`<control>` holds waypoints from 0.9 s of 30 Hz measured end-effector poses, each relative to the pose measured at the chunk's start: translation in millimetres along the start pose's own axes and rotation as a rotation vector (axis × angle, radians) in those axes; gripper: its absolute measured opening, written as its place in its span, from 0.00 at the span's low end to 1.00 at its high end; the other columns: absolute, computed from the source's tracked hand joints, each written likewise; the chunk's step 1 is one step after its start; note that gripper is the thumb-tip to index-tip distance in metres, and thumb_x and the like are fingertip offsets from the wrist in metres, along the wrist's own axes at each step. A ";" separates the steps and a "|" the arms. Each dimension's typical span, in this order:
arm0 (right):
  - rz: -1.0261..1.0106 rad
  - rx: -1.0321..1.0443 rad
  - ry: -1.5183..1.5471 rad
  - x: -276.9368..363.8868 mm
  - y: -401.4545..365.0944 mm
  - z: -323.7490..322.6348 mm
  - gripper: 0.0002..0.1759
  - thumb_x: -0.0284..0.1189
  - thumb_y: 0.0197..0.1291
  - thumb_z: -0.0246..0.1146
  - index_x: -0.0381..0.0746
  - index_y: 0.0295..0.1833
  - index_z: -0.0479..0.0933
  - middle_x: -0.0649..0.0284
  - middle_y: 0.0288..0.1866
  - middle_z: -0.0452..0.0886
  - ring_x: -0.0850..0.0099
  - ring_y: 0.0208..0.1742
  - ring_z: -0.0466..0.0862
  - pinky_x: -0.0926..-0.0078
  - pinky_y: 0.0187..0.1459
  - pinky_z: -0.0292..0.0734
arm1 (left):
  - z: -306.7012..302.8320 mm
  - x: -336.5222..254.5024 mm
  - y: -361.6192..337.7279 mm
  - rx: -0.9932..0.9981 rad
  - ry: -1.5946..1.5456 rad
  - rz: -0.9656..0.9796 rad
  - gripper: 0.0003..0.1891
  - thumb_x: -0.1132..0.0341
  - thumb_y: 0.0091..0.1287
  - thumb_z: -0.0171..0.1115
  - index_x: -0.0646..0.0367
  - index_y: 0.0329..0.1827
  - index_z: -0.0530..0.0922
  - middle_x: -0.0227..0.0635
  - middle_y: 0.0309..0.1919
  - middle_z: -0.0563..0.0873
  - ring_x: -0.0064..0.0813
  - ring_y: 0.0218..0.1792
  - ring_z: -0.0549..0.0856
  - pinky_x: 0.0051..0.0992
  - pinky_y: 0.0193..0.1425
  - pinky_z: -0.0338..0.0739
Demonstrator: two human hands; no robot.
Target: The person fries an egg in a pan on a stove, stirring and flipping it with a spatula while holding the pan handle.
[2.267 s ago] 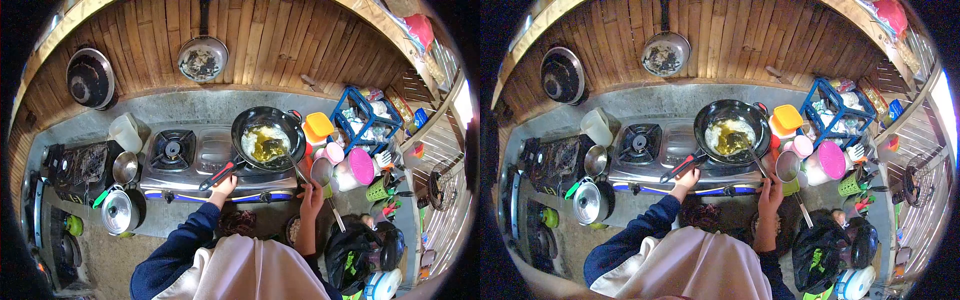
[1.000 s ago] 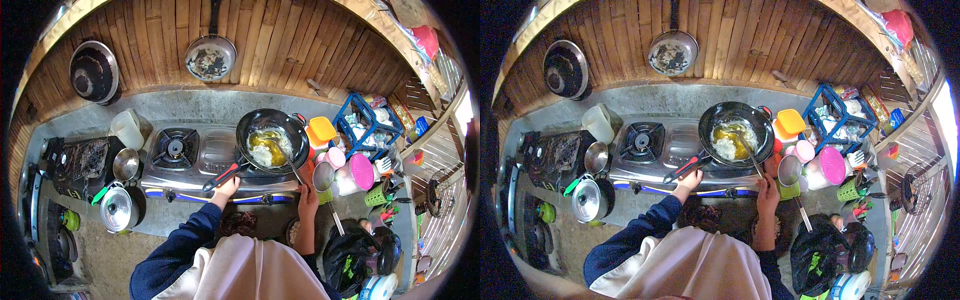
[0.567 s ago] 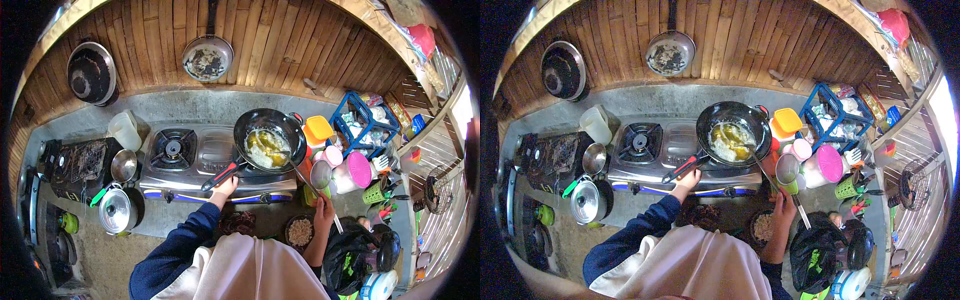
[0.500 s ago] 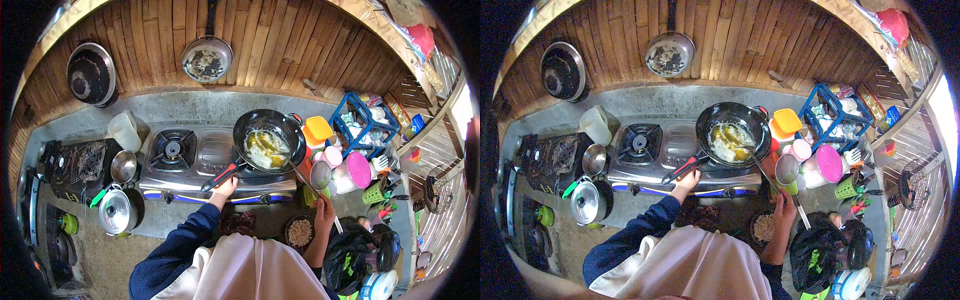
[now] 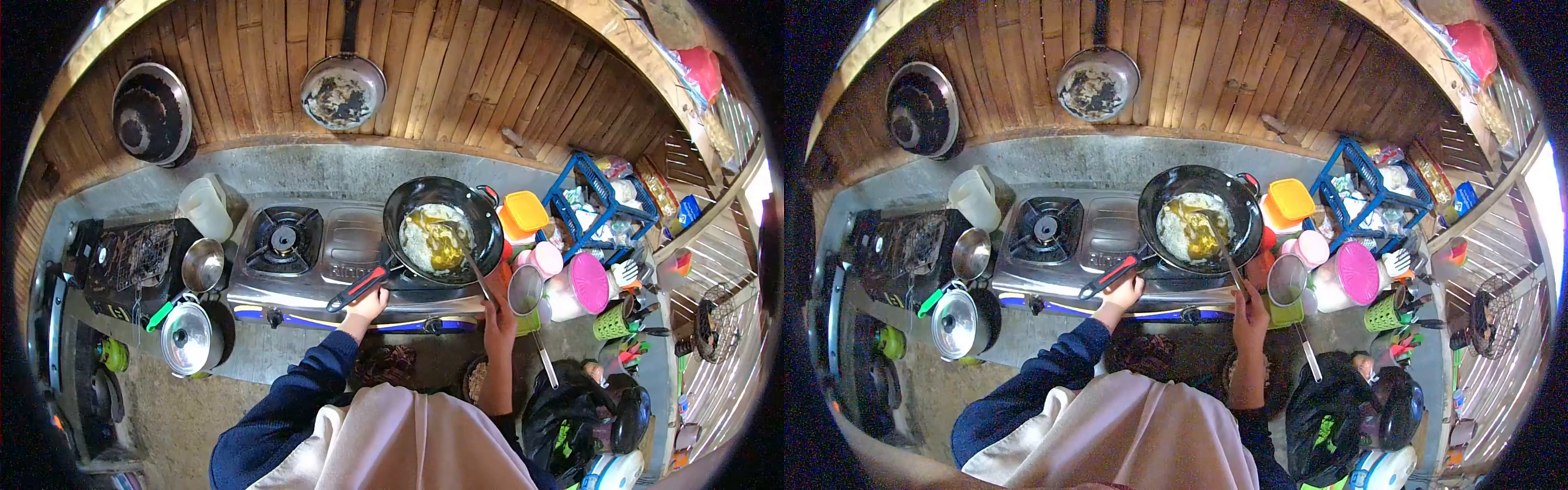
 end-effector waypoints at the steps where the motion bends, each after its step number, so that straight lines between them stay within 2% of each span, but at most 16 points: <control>1: 0.029 0.034 -0.012 1.8 2.6 4.6 0.18 0.27 0.63 0.56 0.32 0.57 0.69 0.63 0.38 0.81 0.81 0.31 0.77 0.84 0.33 0.75 | 1.4 1.0 0.3 -0.001 0.002 -0.007 0.16 0.56 0.56 0.50 0.54 0.42 0.75 0.43 0.35 0.81 0.46 0.36 0.80 0.42 0.40 0.75; 3: 0.029 0.042 0.026 -4.1 7.1 11.4 0.19 0.27 0.63 0.56 0.32 0.58 0.69 0.63 0.38 0.81 0.81 0.31 0.77 0.84 0.33 0.75 | -0.1 -0.1 -0.8 -0.080 -0.033 0.020 0.16 0.55 0.55 0.51 0.53 0.43 0.76 0.43 0.36 0.81 0.45 0.37 0.80 0.42 0.40 0.75; 8: 0.060 0.016 0.091 -10.4 10.0 5.1 0.18 0.27 0.62 0.56 0.32 0.57 0.69 0.62 0.38 0.80 0.81 0.29 0.76 0.84 0.31 0.74 | -1.5 -0.7 1.2 0.001 0.038 -0.008 0.16 0.56 0.55 0.51 0.50 0.45 0.77 0.41 0.38 0.81 0.44 0.39 0.80 0.42 0.42 0.74; 10: 0.036 0.010 0.103 -17.0 10.3 -6.8 0.17 0.26 0.62 0.56 0.32 0.56 0.70 0.62 0.37 0.79 0.81 0.29 0.76 0.85 0.31 0.74 | -3.6 -2.6 0.0 -0.062 0.023 0.035 0.16 0.56 0.55 0.50 0.57 0.40 0.76 0.46 0.34 0.81 0.46 0.36 0.81 0.43 0.41 0.74; 15: 0.001 -0.073 0.152 4.2 6.6 -37.5 0.12 0.25 0.62 0.56 0.33 0.50 0.72 0.64 0.33 0.77 0.83 0.26 0.74 0.87 0.26 0.71 | 0.6 0.6 0.3 -0.087 0.007 0.031 0.16 0.56 0.55 0.50 0.57 0.38 0.76 0.45 0.33 0.81 0.45 0.35 0.81 0.42 0.40 0.75; 17: 0.006 -0.140 0.129 10.0 3.0 -50.3 0.11 0.25 0.62 0.56 0.33 0.49 0.72 0.65 0.32 0.77 0.83 0.26 0.73 0.87 0.26 0.70 | 0.6 0.4 1.2 0.062 0.055 -0.053 0.16 0.56 0.55 0.51 0.49 0.44 0.78 0.41 0.38 0.81 0.43 0.39 0.80 0.41 0.44 0.74; 18: 0.014 -0.210 0.106 17.6 1.3 -57.7 0.10 0.25 0.62 0.56 0.33 0.48 0.72 0.65 0.30 0.77 0.83 0.25 0.72 0.87 0.25 0.69 | -3.1 -2.9 2.1 0.060 0.056 -0.054 0.16 0.56 0.55 0.51 0.49 0.44 0.78 0.41 0.38 0.81 0.43 0.39 0.80 0.41 0.44 0.74; 20: -0.028 -0.219 0.117 24.6 -3.5 -77.2 0.10 0.26 0.63 0.55 0.34 0.47 0.73 0.66 0.28 0.76 0.83 0.25 0.73 0.86 0.25 0.69 | -11.7 -10.3 -1.0 -0.061 0.055 -0.018 0.16 0.57 0.54 0.52 0.51 0.43 0.78 0.42 0.37 0.81 0.44 0.38 0.80 0.41 0.43 0.74; 22: -0.014 -0.236 0.163 12.8 -6.3 -92.0 0.10 0.27 0.63 0.54 0.34 0.47 0.73 0.66 0.28 0.75 0.82 0.25 0.72 0.84 0.26 0.70 | -10.0 -9.2 -0.3 -0.051 0.017 -0.031 0.16 0.57 0.54 0.51 0.54 0.41 0.77 0.43 0.35 0.81 0.45 0.36 0.80 0.40 0.41 0.75; 23: -0.065 -0.283 0.149 20.1 -6.7 -92.1 0.10 0.29 0.64 0.54 0.34 0.45 0.72 0.67 0.23 0.73 0.83 0.20 0.68 0.84 0.22 0.65 | -8.3 -8.4 -0.5 -0.072 0.032 -0.011 0.15 0.57 0.54 0.51 0.54 0.40 0.77 0.42 0.34 0.81 0.45 0.35 0.81 0.41 0.40 0.75; 27: -0.103 -0.275 0.169 11.4 -8.2 -101.5 0.10 0.29 0.64 0.54 0.34 0.45 0.72 0.67 0.23 0.73 0.83 0.20 0.68 0.84 0.22 0.66 | -6.0 -7.1 -1.3 -0.091 0.024 -0.008 0.15 0.56 0.54 0.50 0.54 0.38 0.77 0.41 0.33 0.81 0.44 0.34 0.81 0.41 0.39 0.75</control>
Point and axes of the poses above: each hand's wrist, its own y-axis towards the middle knuckle, its own z-axis out of the palm, x = y × z, the point moved 4 cm from there along y, towards the middle knuckle
